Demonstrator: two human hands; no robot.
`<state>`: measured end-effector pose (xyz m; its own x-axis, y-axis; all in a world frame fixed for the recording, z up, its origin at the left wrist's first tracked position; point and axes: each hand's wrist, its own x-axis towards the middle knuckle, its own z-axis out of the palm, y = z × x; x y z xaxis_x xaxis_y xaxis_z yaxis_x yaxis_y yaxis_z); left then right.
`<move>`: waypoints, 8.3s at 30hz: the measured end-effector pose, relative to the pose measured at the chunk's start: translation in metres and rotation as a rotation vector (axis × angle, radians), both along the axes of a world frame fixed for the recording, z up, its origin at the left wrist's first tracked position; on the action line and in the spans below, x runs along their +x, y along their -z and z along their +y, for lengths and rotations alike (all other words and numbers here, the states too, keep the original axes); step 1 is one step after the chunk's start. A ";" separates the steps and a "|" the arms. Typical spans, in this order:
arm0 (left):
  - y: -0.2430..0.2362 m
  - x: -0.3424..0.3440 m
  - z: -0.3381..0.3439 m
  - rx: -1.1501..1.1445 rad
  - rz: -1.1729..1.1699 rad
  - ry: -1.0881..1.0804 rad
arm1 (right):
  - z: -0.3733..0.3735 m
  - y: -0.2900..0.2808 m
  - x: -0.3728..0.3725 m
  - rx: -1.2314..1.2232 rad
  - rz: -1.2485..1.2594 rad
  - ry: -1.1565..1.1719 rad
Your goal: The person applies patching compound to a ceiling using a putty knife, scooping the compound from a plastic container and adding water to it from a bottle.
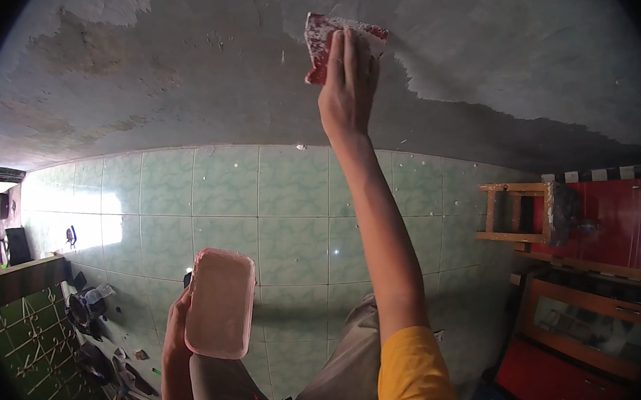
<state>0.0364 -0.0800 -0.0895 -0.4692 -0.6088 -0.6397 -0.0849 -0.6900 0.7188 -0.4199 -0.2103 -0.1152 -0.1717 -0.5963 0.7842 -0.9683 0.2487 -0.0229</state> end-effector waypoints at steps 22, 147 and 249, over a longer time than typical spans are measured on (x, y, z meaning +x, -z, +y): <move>0.064 0.005 0.018 0.120 0.107 -0.061 | 0.098 0.151 -0.088 0.368 -0.131 0.104; 0.009 0.075 -0.007 0.119 0.145 -0.178 | -0.006 -0.053 0.022 -0.122 0.092 -0.065; -0.353 0.084 -0.057 -0.107 0.462 -0.300 | 0.155 -0.333 0.354 0.007 -1.070 -0.603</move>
<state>0.1205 -0.1374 0.2632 -0.4824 -0.8088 -0.3363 0.4443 -0.5568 0.7018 -0.0654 -0.0551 0.2178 -0.4220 -0.8067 0.4137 -0.4227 -0.2286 -0.8770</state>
